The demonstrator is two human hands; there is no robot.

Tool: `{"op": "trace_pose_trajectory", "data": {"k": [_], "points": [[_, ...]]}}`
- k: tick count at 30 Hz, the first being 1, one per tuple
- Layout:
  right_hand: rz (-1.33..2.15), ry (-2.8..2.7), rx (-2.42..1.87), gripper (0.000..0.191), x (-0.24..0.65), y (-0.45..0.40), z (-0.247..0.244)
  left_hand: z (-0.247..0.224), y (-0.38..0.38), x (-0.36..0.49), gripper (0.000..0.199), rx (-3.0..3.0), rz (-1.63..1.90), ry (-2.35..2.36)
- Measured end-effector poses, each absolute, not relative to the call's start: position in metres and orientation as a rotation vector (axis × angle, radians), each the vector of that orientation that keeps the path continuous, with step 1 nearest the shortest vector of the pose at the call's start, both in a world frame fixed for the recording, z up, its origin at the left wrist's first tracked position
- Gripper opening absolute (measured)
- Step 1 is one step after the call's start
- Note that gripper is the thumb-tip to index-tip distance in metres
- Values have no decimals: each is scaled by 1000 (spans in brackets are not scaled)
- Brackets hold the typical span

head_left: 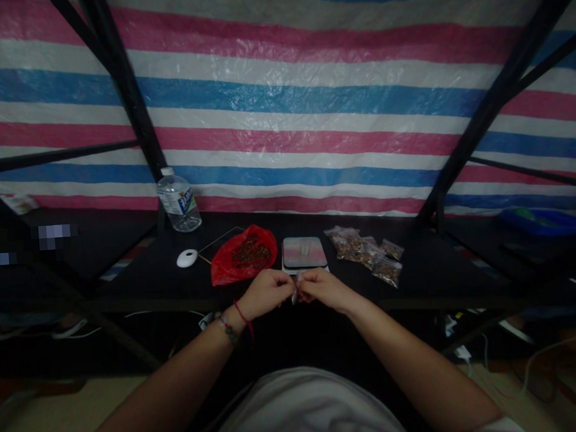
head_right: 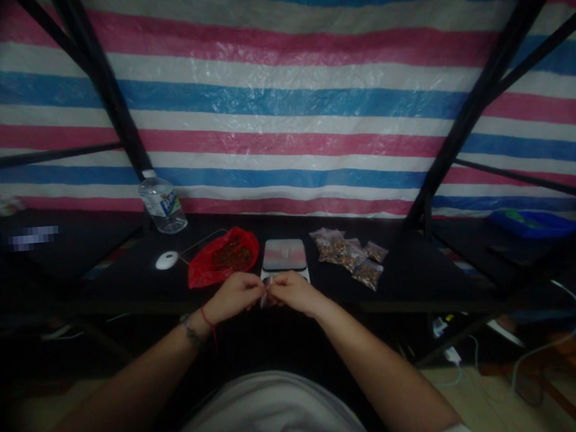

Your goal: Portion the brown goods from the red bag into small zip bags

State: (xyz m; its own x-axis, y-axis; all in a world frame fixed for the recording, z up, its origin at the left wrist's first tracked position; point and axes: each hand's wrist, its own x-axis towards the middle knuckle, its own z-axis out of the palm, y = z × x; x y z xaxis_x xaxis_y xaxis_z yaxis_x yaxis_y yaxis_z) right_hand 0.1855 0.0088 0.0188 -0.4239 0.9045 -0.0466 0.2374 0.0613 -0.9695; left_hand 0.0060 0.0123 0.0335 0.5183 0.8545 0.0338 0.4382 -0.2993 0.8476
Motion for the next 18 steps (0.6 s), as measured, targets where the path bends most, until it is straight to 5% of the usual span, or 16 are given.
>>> {"op": "trace_pose_trajectory", "data": {"k": [8, 14, 18], "points": [[1148, -1673, -1422, 26, 179, 9, 16, 47, 12, -4, 23, 2432, 825, 1462], [1082, -1424, -1141, 27, 181, 14, 18, 58, 17, -15, 24, 2519, 1043, 1411], [1196, -1184, -1038, 61, 178, 18, 12, 66, 24, -28, 24, 2517, 1227, 1389]]}}
